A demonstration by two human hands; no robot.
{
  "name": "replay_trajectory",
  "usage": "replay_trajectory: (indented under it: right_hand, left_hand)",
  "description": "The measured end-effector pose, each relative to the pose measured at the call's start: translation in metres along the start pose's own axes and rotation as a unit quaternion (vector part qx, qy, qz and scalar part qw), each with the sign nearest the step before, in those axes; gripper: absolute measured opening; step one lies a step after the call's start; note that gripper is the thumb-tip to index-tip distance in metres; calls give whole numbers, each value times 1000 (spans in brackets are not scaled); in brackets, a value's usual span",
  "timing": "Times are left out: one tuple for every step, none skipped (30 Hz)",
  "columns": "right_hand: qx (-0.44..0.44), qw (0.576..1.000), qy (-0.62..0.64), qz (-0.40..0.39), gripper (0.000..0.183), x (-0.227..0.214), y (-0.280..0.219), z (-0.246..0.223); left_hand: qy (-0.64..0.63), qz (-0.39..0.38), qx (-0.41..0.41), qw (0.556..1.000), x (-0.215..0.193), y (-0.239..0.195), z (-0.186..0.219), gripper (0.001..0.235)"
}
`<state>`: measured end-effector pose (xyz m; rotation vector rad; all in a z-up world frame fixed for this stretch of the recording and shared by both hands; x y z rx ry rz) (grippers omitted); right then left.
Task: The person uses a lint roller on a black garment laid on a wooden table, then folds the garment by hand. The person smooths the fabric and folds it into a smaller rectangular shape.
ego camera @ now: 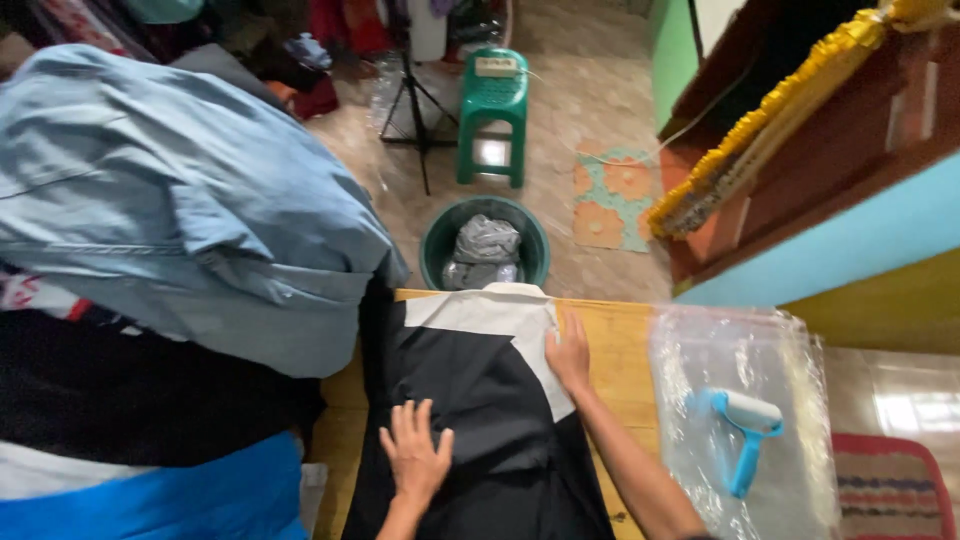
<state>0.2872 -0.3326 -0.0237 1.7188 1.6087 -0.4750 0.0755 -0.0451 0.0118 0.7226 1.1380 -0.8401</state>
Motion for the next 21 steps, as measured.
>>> replay_trajectory:
  right_hand:
    - [-50,998,-49,3,63,3,-28,-13]
    - [-98,990,-98,7,68,4,-59,-25]
    - [-101,990,-96,7,68,6,-77,-38]
    - [-90,985,-142,-28,70,9,-99,-51]
    - [-79,977,-188,-62,73,12,-121,-62]
    - [-79,977,-188,-62,73,15,-129,-59]
    - [-91,966,-235,-61,73,18,-138,-56]
    - [-103,952,-282,-60,72,22,-146,-53]
    - [-104,952,-282,-60,72,23,-145,-50]
    - [-105,943,-310,-57,73,23,-147,-48]
    - [-107,933,-338,-54,75,22,-148,-45]
    - [-106,933,-339,-53,75,24,-144,-42]
    - [-114,927,-354,-38,74,24,-139,-39]
    - [-118,922,-369,-26,73,24,-141,-37]
    - [-114,922,-369,-28,73,24,-137,-32]
    - [-108,925,-362,-36,73,25,-131,-25]
    - [-102,929,-354,-44,73,26,-124,-19]
    - [-100,929,-354,-45,73,27,-119,-14]
    - [-114,925,-361,-31,72,27,-114,-9]
    - [-128,920,-370,-17,72,24,-109,-3]
    - [-125,920,-372,-17,72,25,-107,1]
  left_hand:
    - [21,-32,31,999,8,-7,3,74]
    - [41,-66,64,995,17,-15,7,81]
    - [42,-63,61,995,23,-17,8,81]
    - [41,-19,114,992,28,-21,12,83]
    - [40,24,167,985,34,-26,15,85]
    - [40,24,167,985,39,-27,13,85]
    - [53,54,185,980,45,-27,12,85]
    - [66,84,202,974,50,-28,11,85]
    - [66,84,201,974,51,-26,11,85]
    - [69,84,203,973,51,-26,11,86]
    - [71,83,205,973,51,-25,12,86]
    - [70,82,206,972,55,-21,14,86]
    - [63,63,203,975,59,-18,16,85]
    - [57,40,201,977,62,-19,15,84]
    - [58,36,203,977,63,-16,20,84]
    - [56,37,204,977,66,-11,25,84]
    - [53,38,205,977,69,-7,31,84]
    - [54,36,206,976,73,-3,34,84]
    - [57,42,204,976,77,1,38,85]
    - [58,47,202,976,82,3,45,86]
    - [57,46,204,976,69,9,50,86]
Point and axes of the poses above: each hand's wrist, its own y-axis towards the middle knuckle, its own x-axis out of the palm, z = x × y, the point moved 2 cm from there along y, towards the middle knuckle, and after that the axes turned 13 degrees about -x, right-handed, at the moved point
